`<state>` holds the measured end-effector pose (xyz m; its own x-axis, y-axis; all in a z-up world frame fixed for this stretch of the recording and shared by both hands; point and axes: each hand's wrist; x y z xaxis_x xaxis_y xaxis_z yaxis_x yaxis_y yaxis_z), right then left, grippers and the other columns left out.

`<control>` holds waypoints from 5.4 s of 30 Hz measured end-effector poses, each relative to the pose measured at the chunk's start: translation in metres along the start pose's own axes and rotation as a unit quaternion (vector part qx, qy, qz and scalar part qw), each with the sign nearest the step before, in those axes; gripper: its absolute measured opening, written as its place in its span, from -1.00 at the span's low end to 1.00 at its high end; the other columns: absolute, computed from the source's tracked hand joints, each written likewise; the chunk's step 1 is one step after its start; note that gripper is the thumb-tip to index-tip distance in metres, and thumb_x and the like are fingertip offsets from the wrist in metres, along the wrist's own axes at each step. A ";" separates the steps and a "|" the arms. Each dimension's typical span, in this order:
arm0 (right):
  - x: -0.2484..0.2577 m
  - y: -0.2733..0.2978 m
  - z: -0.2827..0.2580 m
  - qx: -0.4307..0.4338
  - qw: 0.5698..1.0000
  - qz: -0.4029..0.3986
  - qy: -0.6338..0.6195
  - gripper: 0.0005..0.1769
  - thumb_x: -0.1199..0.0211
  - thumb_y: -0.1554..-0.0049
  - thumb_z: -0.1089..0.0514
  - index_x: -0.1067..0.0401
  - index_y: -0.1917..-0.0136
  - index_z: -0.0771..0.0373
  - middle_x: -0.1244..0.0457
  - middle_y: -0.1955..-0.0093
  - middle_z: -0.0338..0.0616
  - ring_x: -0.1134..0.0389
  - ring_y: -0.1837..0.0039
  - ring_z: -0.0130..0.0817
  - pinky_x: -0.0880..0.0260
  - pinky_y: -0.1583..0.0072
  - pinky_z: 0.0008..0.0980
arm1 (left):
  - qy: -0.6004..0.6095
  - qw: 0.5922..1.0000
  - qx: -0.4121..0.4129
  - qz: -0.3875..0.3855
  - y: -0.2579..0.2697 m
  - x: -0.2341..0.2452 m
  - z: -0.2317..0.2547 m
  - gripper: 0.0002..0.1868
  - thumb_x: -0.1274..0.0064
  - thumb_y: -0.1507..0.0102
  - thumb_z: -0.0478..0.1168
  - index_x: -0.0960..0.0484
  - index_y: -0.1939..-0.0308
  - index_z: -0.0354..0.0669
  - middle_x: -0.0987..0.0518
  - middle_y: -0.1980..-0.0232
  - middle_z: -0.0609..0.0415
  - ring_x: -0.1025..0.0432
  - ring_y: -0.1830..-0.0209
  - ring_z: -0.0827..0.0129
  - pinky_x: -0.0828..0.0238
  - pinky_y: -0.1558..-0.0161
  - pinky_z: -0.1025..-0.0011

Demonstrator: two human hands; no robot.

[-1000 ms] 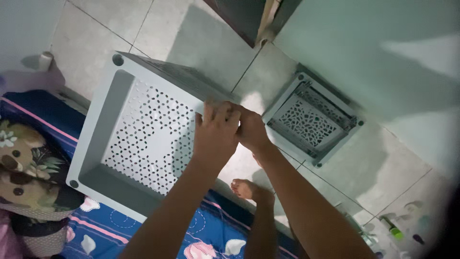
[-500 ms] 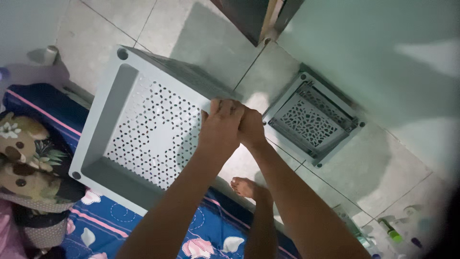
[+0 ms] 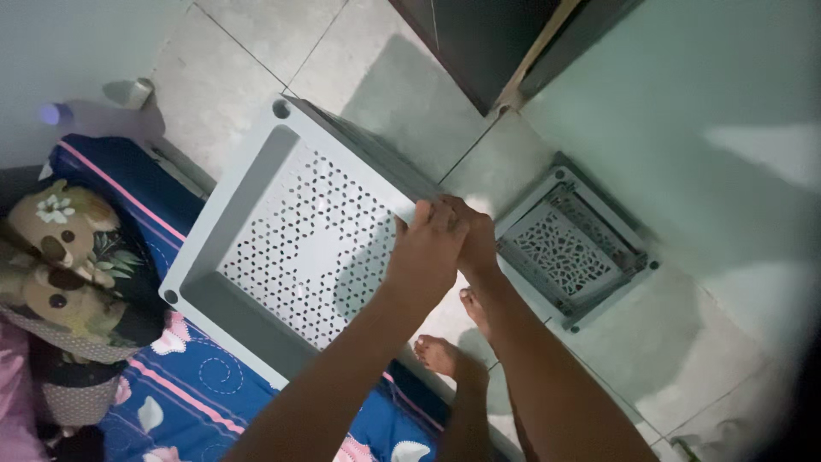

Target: The person assembles a white plastic storage basket by hand. They attach the side panels to the base, secure the corners with green plastic fasteners, and stack the completed basket on top of another identical unit.

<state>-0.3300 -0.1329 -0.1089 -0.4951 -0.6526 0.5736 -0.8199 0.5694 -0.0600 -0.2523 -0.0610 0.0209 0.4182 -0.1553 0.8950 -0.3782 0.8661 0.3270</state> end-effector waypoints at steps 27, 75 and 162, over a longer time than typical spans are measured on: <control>0.029 -0.087 -0.175 -0.204 0.934 -0.241 0.170 -0.44 -0.25 -0.15 -0.01 -0.34 -0.33 0.32 -0.36 -0.19 0.18 -0.50 -0.12 0.04 -0.52 -0.14 -0.05 | 0.452 0.569 0.532 0.435 0.245 -0.051 -0.130 -0.12 -0.44 -0.07 0.01 -0.36 -0.27 -0.43 -0.57 -0.07 -0.09 -0.49 0.03 0.23 -0.47 0.02 0.30; 0.061 -0.068 -0.157 -0.183 0.949 -0.182 0.183 -0.32 -0.29 -0.13 0.14 -0.16 -0.46 0.27 -0.27 -0.29 0.32 -0.39 -0.23 0.19 -0.37 -0.21 0.01 | 0.230 0.722 0.603 0.250 0.249 0.019 -0.104 -0.50 -0.24 -0.15 -0.08 -0.46 -0.04 -0.30 -0.63 0.31 -0.37 -0.54 0.28 -0.32 -0.44 0.26 -0.08; 0.166 0.291 0.197 -0.564 0.814 0.094 -0.105 -0.06 -0.34 -0.08 0.11 0.03 -0.62 0.16 -0.04 -0.58 0.05 -0.10 -0.56 -0.06 -0.25 -0.41 -0.13 | 0.380 0.914 0.140 0.017 0.025 -0.253 0.097 -0.11 -0.25 -0.23 -0.08 -0.14 -0.57 -0.08 -0.45 -0.42 -0.18 -0.44 -0.33 0.11 -0.37 -0.29 0.24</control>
<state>-0.7073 -0.1743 -0.1925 -0.7167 -0.5046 0.4814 0.0020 0.6887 0.7250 -0.4479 -0.0466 -0.1678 0.8149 0.3365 0.4720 -0.5537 0.6926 0.4623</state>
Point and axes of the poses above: each hand's wrist, its own y-axis away from the middle knuckle, its own x-axis out of the back of the hand, z = x × y
